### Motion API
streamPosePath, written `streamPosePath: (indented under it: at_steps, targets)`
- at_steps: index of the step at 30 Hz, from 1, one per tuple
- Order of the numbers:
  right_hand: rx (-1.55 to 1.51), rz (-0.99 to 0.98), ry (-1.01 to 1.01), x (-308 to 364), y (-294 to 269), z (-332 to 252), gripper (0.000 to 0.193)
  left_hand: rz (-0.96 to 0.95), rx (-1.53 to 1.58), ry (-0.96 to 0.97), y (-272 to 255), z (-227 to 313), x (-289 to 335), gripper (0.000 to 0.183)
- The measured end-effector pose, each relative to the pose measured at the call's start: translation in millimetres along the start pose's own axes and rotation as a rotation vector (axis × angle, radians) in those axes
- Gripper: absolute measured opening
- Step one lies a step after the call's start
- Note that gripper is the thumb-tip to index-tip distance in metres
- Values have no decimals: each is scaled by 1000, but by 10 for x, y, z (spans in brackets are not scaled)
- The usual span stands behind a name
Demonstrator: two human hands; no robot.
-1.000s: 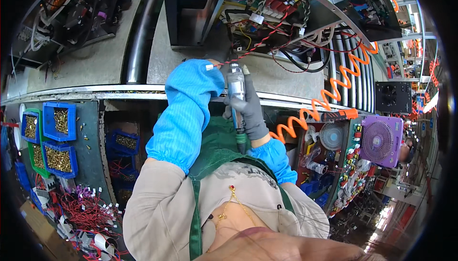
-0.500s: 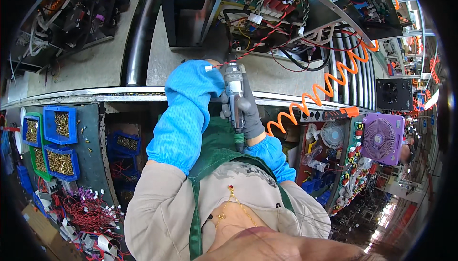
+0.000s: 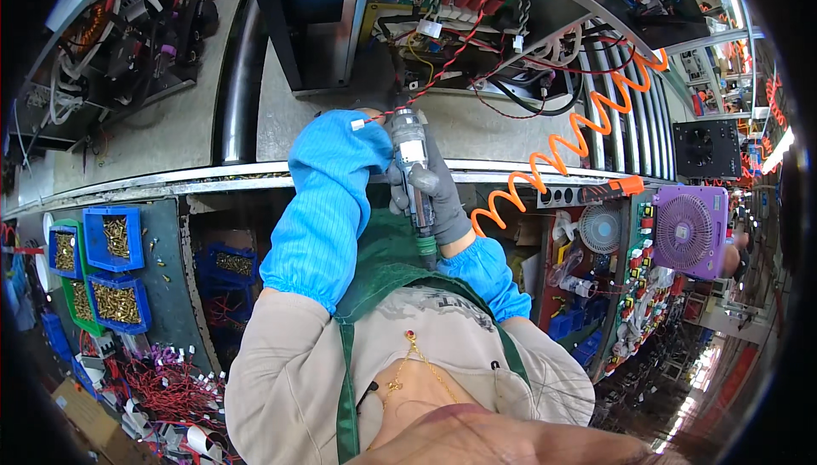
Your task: The person uses a pneumatic screwdriver to tighten screws on an electronic device's internal components. They then connect a red and black wire harness to a terminal block and secure it with the screwdriver. The task involves precise manipulation of small parts within a confined workspace.
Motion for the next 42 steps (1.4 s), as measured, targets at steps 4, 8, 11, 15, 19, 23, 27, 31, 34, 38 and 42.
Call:
streamPosePath:
  at_steps: [4,8,11,15,19,23,27,31,34,38,42]
  targets:
    - [-91,18,27,20,44,12,83,-2,1,0,-9,-5,25,23]
    - [-43,52,31,31,54,19,88,-2,4,3,-5,-3,31,23]
    - [-37,55,34,20,41,37,89,1,3,4,-15,-2,27,22]
    - [-91,35,26,0,8,39,91,0,8,6,-16,3,23,22]
    - [67,92,55,12,72,-36,89,6,9,2,-13,7,10,22]
    - [104,98,22,16,55,-48,88,10,17,4,-20,20,2,22]
    - [106,58,1,4,43,-53,85,16,19,2,-41,30,-4,22]
    - [201,85,8,24,33,-76,86,24,36,3,-70,52,-23,22]
    - [225,75,-11,43,75,-118,86,48,55,11,-70,97,-95,21]
    - [320,110,77,243,135,-291,86,144,129,60,33,191,-454,21]
    - [974,64,110,554,-532,-550,64,234,193,98,214,302,-1014,21]
Point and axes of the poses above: each hand's wrist, its own x-axis away from the middle knuckle, its own y-axis out of the palm, z = x × y, the point moved 6 cm from there along -x, towards the middle knuckle, and after that the axes turned 1 degree about -y, right-handed, at the moved point
